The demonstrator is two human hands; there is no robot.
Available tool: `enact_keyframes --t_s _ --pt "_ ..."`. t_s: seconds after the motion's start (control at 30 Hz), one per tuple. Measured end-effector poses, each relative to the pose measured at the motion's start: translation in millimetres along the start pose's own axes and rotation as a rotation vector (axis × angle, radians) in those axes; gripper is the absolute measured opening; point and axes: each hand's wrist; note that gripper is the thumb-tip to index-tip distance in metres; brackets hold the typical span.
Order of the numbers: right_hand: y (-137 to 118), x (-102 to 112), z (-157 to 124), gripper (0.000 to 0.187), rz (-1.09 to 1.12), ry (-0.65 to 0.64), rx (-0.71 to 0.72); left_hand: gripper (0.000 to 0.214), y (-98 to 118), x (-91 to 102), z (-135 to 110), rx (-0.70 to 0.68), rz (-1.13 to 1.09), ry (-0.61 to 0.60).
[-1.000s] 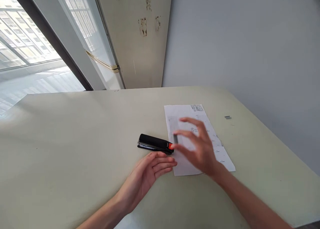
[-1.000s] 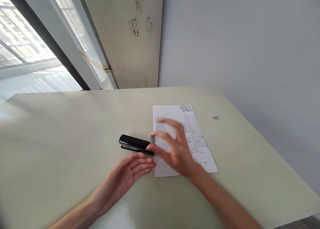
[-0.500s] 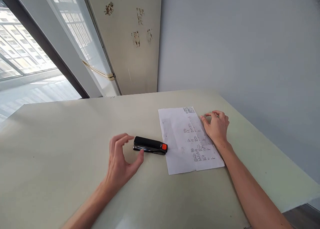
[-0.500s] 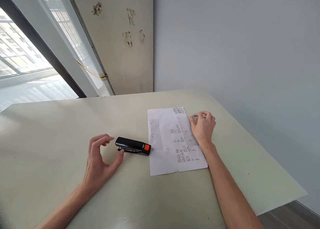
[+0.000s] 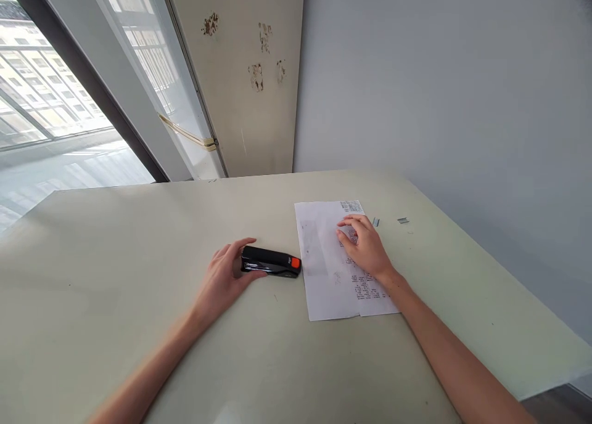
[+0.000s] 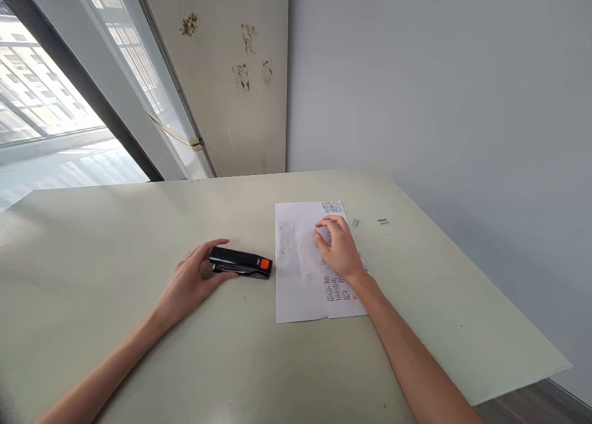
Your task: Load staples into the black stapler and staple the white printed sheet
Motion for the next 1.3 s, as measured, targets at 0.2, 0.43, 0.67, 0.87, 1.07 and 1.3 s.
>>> enact_keyframes --t_s 0.2,0.43,0.67,0.87,1.07,1.3 --pt "1.5 -1.4 -1.8 0.022 -0.037 -0.043 0.027 0.063 -41.4 36.0 26.3 0.107 0.118 0.16" --pt "1.2 -3.3 -0.7 0.022 -0.066 -0.037 0.04 0.06 -84.7 84.4 63.6 0.33 0.257 0.211" --pt "-2.5 -6.7 -0.9 0.022 -0.056 -0.048 0.054 0.057 -109.0 92.7 91.8 0.337 0.24 0.226" --pt "-9.9 -11.3 -2.3 0.02 -0.021 -0.063 0.052 0.057 -112.7 92.1 94.1 0.371 0.21 0.278" --pt "-9.4 -11.2 -1.8 0.018 0.018 -0.046 0.057 0.067 -104.7 90.8 82.4 0.435 0.14 0.379" --pt "-6.5 -6.1 3.5 0.021 0.022 0.024 0.057 0.061 -84.9 84.9 52.2 0.503 0.043 0.482"
Point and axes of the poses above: each hand's wrist, its own z-axis towards the middle knuckle, its own x-axis out of the back of the hand, y = z × x, and after that the axes turned 2 degrees about x, right-handed
